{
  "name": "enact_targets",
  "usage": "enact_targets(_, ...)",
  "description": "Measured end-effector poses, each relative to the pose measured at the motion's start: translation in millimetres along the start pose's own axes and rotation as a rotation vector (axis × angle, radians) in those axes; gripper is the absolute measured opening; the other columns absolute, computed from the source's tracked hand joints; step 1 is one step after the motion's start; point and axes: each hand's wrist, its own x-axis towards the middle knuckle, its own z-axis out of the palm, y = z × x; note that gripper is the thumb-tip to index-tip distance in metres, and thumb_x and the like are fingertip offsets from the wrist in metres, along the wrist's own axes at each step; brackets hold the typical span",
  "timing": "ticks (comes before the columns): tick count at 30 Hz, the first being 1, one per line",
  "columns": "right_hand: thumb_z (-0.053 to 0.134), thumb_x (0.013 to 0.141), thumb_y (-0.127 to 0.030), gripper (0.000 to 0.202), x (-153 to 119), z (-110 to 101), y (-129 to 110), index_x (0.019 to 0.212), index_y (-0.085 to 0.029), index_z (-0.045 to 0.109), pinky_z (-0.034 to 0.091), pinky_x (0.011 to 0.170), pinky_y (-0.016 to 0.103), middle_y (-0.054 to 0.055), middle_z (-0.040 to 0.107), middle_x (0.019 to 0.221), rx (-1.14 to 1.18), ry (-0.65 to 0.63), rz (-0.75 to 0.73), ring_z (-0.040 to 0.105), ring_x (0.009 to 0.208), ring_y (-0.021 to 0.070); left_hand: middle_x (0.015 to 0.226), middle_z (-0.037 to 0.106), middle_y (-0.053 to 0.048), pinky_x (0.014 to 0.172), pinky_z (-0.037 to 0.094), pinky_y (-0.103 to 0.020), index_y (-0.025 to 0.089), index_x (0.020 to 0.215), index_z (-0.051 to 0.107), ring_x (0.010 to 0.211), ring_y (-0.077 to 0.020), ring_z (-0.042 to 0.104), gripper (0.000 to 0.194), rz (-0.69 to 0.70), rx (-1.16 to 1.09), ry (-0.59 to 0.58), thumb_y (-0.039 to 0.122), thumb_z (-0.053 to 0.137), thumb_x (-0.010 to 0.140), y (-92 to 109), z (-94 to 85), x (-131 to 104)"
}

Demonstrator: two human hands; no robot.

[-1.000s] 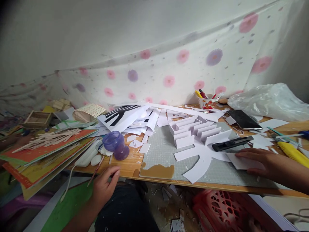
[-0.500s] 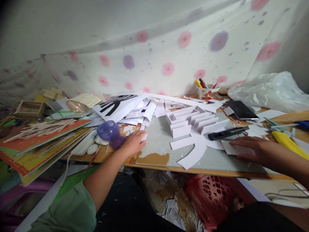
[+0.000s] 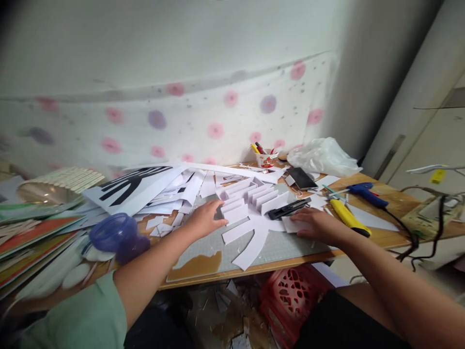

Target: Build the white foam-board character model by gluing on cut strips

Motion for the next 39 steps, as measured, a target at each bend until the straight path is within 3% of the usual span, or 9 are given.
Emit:
enact_targets(5, 0.057, 0.079, -0.047, 0.045, -0.8, -3.2, -4.6, 0.118, -0.025, 0.063, 0.044, 0.095, 0.040, 0.010, 0.061, 0.120, 0.021, -0.018, 0.000, 0.058, 0.107, 0.0278, 0.093, 0.066, -0.006, 0.075, 0.048, -0.033, 0.017, 0.099, 0.060, 0.081, -0.0208, 0.063, 0.023, -0.001, -0.011, 0.003, 0.020, 0.064, 0.076, 10.4, 13.6, 27.8)
enact_targets(10, 0.055, 0.080, -0.049, 0.051, 1.7, -1.2, 1.6, 0.119, -0.018, 0.063, 0.041, 0.098, 0.044, 0.014, 0.059, 0.122, 0.068, -0.059, -0.010, 0.055, 0.110, 0.0298, 0.104, 0.061, -0.006, 0.081, 0.046, -0.032, 0.016, 0.106, 0.058, 0.089, -0.0187, 0.060, 0.023, -0.009, -0.023, 0.013, 0.018, 0.054, 0.084, 3.3, 12.1, 20.8)
enact_targets(14, 0.056, 0.079, -0.050, 0.050, 3.1, 1.5, 7.2, 0.118, -0.019, 0.064, 0.042, 0.096, 0.045, 0.014, 0.060, 0.120, 0.074, -0.059, -0.018, 0.056, 0.108, 0.0299, 0.118, 0.053, -0.002, 0.092, 0.039, -0.033, 0.025, 0.112, 0.061, 0.108, -0.0184, 0.050, 0.042, 0.103, -0.010, -0.034, 0.004, 0.037, 0.084, -2.3, 2.1, -9.2)
enact_targets(18, 0.055, 0.080, -0.048, 0.049, 3.2, 4.3, 11.0, 0.119, -0.020, 0.063, 0.042, 0.096, 0.047, 0.014, 0.059, 0.122, 0.059, -0.060, -0.019, 0.056, 0.109, 0.0311, 0.128, 0.050, 0.007, 0.095, 0.035, -0.036, 0.044, 0.114, 0.059, 0.112, -0.0211, 0.043, 0.071, 0.257, 0.056, -0.226, -0.008, 0.040, 0.068, -8.6, -0.1, -35.6)
enact_targets(23, 0.054, 0.081, -0.052, 0.051, 3.5, 7.1, 13.0, 0.120, -0.021, 0.062, 0.042, 0.097, 0.046, 0.013, 0.059, 0.122, 0.032, -0.067, -0.005, 0.055, 0.111, 0.0317, 0.136, 0.045, 0.008, 0.098, 0.032, -0.042, 0.048, 0.122, 0.051, 0.117, -0.0230, 0.040, 0.083, 0.288, 0.119, -0.326, -0.011, 0.037, 0.065, -17.9, 0.9, -46.2)
enact_targets(26, 0.053, 0.081, -0.052, 0.051, 2.3, 8.4, 11.8, 0.120, -0.022, 0.062, 0.042, 0.097, 0.046, 0.013, 0.058, 0.122, 0.024, -0.057, 0.005, 0.056, 0.110, 0.0305, 0.136, 0.047, 0.009, 0.099, 0.030, -0.046, 0.046, 0.114, 0.058, 0.119, -0.0248, 0.041, 0.077, 0.290, 0.096, -0.301, -0.010, 0.040, 0.064, -19.7, -0.5, -47.0)
enact_targets(30, 0.053, 0.081, -0.050, 0.051, -0.2, 7.4, 6.9, 0.122, -0.020, 0.061, 0.042, 0.097, 0.045, 0.015, 0.057, 0.123, 0.015, -0.046, 0.019, 0.055, 0.111, 0.0295, 0.128, 0.056, 0.005, 0.101, 0.030, -0.044, 0.030, 0.102, 0.064, 0.120, -0.0220, 0.044, 0.053, 0.214, 0.061, -0.214, -0.005, 0.041, 0.070, -14.4, 0.8, -46.0)
enact_targets(34, 0.054, 0.081, -0.048, 0.049, -1.1, 4.7, 2.6, 0.122, -0.020, 0.061, 0.042, 0.096, 0.045, 0.014, 0.059, 0.122, 0.031, -0.036, 0.013, 0.056, 0.110, 0.0293, 0.125, 0.059, -0.005, 0.104, 0.031, -0.044, 0.022, 0.119, 0.051, 0.119, -0.0198, 0.048, 0.061, 0.211, 0.054, -0.226, -0.007, 0.037, 0.068, -5.2, 7.3, -49.2)
enact_targets(39, 0.056, 0.080, -0.045, 0.047, -0.4, 4.0, -0.1, 0.119, -0.021, 0.063, 0.044, 0.095, 0.044, 0.014, 0.060, 0.121, 0.034, -0.015, 0.024, 0.058, 0.108, 0.0304, 0.116, 0.065, -0.008, 0.109, 0.022, -0.050, 0.020, 0.123, 0.046, 0.121, -0.0236, 0.050, 0.065, 0.271, 0.091, -0.236, -0.005, 0.041, 0.063, 4.2, 8.1, -60.5)
